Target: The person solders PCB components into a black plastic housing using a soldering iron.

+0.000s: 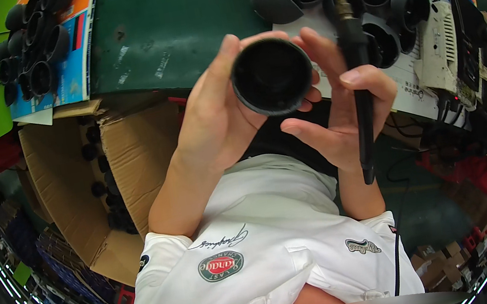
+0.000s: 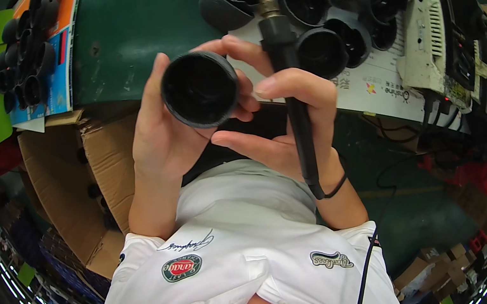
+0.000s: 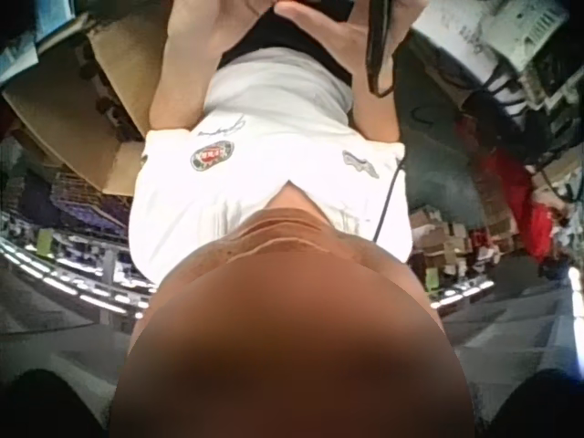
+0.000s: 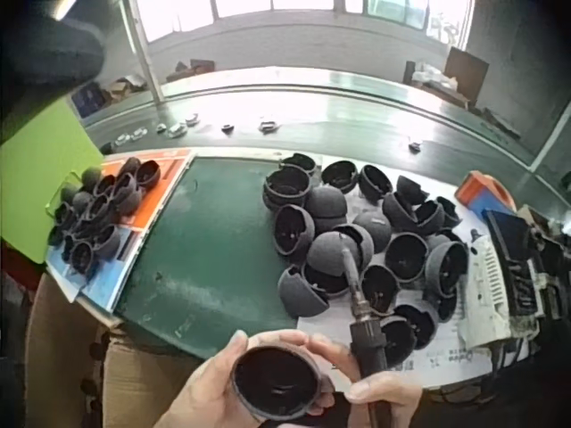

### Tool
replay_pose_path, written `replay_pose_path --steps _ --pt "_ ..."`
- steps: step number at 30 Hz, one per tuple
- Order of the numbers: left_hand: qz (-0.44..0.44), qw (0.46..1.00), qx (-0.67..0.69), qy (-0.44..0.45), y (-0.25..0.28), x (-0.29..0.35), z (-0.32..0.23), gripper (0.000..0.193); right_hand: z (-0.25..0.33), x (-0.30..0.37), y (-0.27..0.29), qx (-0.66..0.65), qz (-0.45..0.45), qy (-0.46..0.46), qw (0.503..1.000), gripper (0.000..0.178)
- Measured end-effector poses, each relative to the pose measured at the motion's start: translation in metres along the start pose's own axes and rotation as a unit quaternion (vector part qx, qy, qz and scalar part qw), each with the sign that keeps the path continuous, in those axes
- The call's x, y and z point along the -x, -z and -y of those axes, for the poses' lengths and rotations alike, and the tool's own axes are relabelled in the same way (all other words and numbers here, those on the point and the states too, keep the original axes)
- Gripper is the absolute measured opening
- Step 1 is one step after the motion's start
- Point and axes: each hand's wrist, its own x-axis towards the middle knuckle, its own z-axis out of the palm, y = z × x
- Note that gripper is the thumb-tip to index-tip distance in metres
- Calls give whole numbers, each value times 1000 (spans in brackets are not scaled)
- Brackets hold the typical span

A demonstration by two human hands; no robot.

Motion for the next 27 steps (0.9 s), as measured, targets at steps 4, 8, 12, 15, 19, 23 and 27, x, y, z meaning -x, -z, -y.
replay_pose_path --steps 4,8,12,15,19,23,27 --pt "-40 998 -31 24 -1 0 12 57 5 4 -1 -77 -18 -63 995 69" --pt "-54 981 -145 -116 -3 4 7 45 1 3 7 11 11 11 1000 72" --pt "-46 942 -278 -180 6 8 -2 47 -3 5 10 9 7 17 1000 74" --pt "-11 962 -229 -148 9 10 -2 39 -5 5 9 -11 -1 17 1000 75" --pt "-14 972 -185 -144 0 9 1 36 -1 5 7 -29 -8 27 999 74" --pt "-86 926 -187 -316 -7 -35 -50 35 3 8 14 -11 -72 42 996 48" --pt "-133 907 -243 -317 24 -116 -119 23 23 16 28 5 -120 21 993 15"
